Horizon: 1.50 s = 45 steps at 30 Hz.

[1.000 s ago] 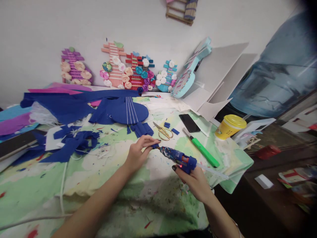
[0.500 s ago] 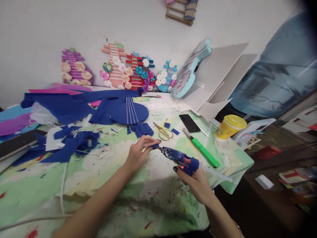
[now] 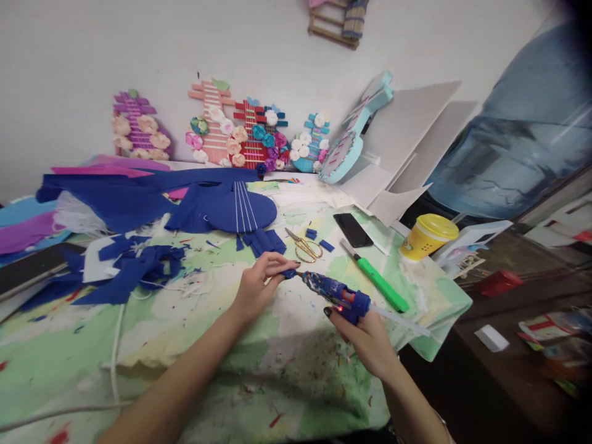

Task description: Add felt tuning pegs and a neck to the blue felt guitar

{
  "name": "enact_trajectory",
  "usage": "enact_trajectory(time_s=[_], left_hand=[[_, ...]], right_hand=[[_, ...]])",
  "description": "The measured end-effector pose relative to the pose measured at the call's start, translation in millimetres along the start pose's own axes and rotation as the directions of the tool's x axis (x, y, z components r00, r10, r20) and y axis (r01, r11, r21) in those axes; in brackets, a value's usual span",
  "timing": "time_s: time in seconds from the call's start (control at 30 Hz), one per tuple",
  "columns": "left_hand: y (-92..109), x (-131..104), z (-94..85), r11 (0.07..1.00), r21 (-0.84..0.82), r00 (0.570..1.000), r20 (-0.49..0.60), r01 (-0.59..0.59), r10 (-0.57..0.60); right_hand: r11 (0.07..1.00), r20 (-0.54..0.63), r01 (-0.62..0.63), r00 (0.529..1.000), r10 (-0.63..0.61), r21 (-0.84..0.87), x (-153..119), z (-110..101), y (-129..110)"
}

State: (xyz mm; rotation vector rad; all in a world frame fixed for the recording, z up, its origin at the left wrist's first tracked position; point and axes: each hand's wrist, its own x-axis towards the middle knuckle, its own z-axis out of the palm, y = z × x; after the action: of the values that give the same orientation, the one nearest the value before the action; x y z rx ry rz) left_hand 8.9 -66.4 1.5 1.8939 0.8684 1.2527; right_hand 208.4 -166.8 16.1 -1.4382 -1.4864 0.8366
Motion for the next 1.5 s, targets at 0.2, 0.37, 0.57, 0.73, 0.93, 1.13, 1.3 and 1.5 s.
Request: enact_trajectory(time_s=[0.2, 0.37, 0.57, 0.73, 0.93, 1.13, 1.3, 1.5], left_hand=[[2.9, 0.1, -0.2, 0.999, -0.001, 0.999, -0.004, 0.032, -0.032], [-0.5, -0.8, -0.1, 0.996, -0.039, 0.997, -0.001, 0.079, -0.08], [-6.5, 0.2, 3.5, 0.975, -0.184, 0.991, -0.036, 0.121, -0.13], [-3.4, 2.6, 5.1, 0.927, -0.334, 0.972, -0.101, 0.169, -0.213], [1.8, 2.9, 1.4, 0.889, -0.365, 0.953, -0.013, 0.276, -0.302], [5.1, 2.9, 1.9, 0.879, -0.401, 0.964, 0.053, 0.258, -0.259], [1.4, 1.9, 2.0, 0.87, -0.44, 0.974, 0.058, 0.223, -0.221], [-0.4, 1.3, 4.9, 0.873, -0.432, 0.974, 0.079, 0.226, -0.213]], right_hand=[[0.999, -0.026, 0.031, 0.999, -0.032, -0.042, -1.3, 0.7, 4.0], [0.966, -0.006, 0.15, 0.988, -0.155, -0.211, -0.7, -4.6, 0.7], [0.787, 0.118, 0.385, 0.919, -0.377, -0.483, -1.6, -12.2, -4.9], [0.599, 0.013, 0.261, 0.923, -0.385, -0.757, 4.8, -38.5, 8.2], [0.403, -0.16, -0.035, 0.947, -0.28, -0.914, 21.6, -104.3, 57.9], [0.603, -0.105, 0.113, 0.943, -0.315, -0.79, 37.7, -153.7, 105.0], [0.727, -0.113, 0.126, 0.956, -0.271, -0.675, 46.5, -159.3, 109.1], [0.767, -0.316, 0.098, 0.872, -0.373, -0.634, 37.5, -77.5, 36.1]])
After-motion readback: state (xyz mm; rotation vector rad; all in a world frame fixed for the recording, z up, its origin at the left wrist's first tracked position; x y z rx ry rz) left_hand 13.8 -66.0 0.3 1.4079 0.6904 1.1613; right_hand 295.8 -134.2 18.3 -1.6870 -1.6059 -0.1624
